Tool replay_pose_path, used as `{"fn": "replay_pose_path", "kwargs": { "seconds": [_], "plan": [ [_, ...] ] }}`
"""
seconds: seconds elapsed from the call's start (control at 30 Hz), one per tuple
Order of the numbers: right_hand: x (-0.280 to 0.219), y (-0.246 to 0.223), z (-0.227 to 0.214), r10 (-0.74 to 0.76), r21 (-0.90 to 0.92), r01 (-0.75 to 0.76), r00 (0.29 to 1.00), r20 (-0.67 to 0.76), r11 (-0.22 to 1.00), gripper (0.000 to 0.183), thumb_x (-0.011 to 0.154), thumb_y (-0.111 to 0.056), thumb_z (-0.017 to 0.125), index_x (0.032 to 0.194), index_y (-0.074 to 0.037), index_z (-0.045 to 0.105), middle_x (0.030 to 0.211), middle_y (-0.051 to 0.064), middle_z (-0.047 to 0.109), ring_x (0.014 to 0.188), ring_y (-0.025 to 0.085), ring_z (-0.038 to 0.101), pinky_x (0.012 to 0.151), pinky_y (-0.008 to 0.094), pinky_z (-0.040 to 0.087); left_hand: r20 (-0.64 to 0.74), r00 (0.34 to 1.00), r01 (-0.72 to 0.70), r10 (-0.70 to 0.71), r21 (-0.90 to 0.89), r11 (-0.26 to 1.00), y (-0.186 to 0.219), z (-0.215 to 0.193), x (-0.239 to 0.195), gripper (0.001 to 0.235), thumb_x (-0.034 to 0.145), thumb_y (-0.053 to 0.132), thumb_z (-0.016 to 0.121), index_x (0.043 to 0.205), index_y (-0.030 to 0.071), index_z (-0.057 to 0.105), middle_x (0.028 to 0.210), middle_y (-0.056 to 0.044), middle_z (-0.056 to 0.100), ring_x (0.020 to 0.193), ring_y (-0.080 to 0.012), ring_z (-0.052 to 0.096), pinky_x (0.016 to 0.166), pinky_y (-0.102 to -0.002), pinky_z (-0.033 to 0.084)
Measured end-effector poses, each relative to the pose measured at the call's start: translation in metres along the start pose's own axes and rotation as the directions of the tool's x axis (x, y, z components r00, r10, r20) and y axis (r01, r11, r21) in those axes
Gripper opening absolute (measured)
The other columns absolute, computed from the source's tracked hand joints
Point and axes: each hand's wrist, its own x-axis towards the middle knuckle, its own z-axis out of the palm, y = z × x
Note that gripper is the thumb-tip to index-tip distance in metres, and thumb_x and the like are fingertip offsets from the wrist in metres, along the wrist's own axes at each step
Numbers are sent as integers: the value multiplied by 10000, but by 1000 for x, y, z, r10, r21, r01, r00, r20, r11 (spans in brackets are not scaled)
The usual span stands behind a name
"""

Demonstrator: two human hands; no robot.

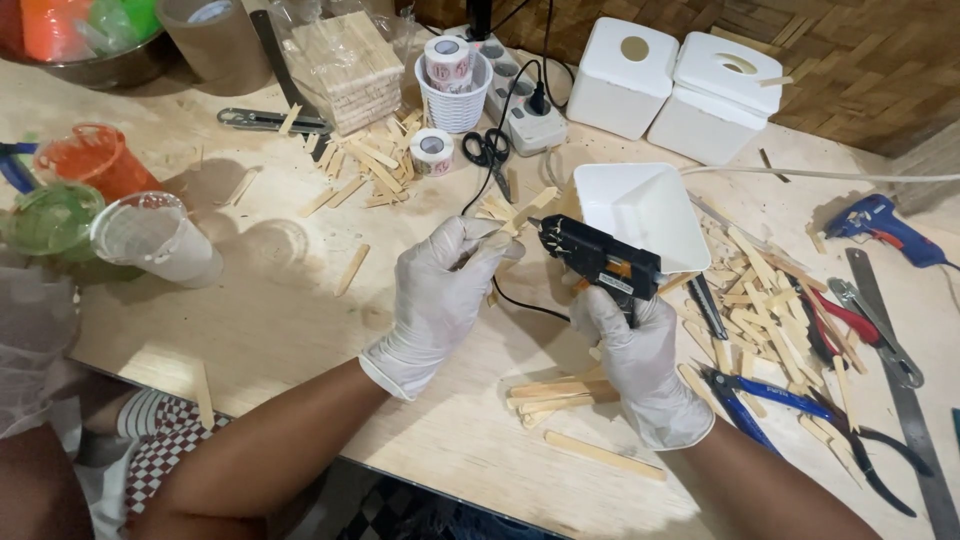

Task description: The person cuts wooden sticks to size using pliers, applies hot glue with a glue gun, and attaches the sticks to the exterior of a white square container. The person repeats this process, adding sticks around the container's sides.

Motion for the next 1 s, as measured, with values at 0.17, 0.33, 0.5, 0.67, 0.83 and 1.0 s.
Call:
{"fn": "replay_pose_path", "kwargs": {
  "seconds": [0.17, 0.33, 0.5, 0.67, 0.83, 1.0],
  "plan": [
    [0, -10, 5, -7, 13, 7, 999, 32, 1000, 292, 956, -159, 737, 704, -62, 626, 491, 79, 583, 448, 141, 574, 502, 278, 539, 3, 1000, -14, 14, 15, 1000, 0, -1, -1, 20, 861, 81, 791, 863, 78, 772, 507, -55, 607, 460, -87, 550, 483, -219, 473],
    [-1, -21, 7, -15, 4, 15, 999, 49, 1000, 311, 965, -148, 716, 679, -67, 625, 474, 72, 564, 446, 131, 536, 518, 274, 526, -5, 1000, 21, -21, -1, 1000, 8, 0, -4, 28, 854, 68, 788, 871, 83, 771, 551, -47, 624, 479, -76, 546, 496, -216, 488],
    [-2, -27, 8, -22, 20, 21, 997, 72, 1000, 328, 980, -148, 696, 676, -66, 606, 476, 64, 551, 449, 126, 523, 535, 279, 521, -3, 1000, 7, -7, 15, 1000, 5, 1, -3, 55, 839, 73, 803, 887, 89, 782, 581, -63, 674, 483, -84, 572, 492, -222, 508],
    [-1, -20, 8, -16, 32, 13, 997, 81, 999, 322, 993, -137, 677, 692, -65, 589, 481, 55, 532, 447, 127, 500, 537, 275, 503, 13, 1000, 16, -16, 32, 999, 3, 0, -2, 59, 847, 88, 798, 900, 111, 783, 640, -55, 723, 514, -70, 575, 518, -212, 521],
    [-4, -19, 8, -11, 61, 6, 997, 78, 998, 297, 995, -122, 659, 710, -60, 599, 486, 44, 520, 456, 120, 512, 540, 268, 507, 20, 1000, 13, -13, 31, 999, 4, 0, -2, 49, 856, 93, 791, 897, 120, 782, 668, -56, 744, 524, -67, 563, 524, -221, 525],
    [-2, -2, 1, 1, 51, -5, 996, 84, 999, 289, 1009, -180, 666, 750, -54, 642, 473, 40, 501, 445, 107, 476, 516, 253, 476, 29, 1000, 8, -8, 23, 1000, 4, 0, -1, 45, 854, 93, 792, 886, 121, 778, 690, -51, 762, 513, -60, 578, 512, -203, 517]
  ]
}}
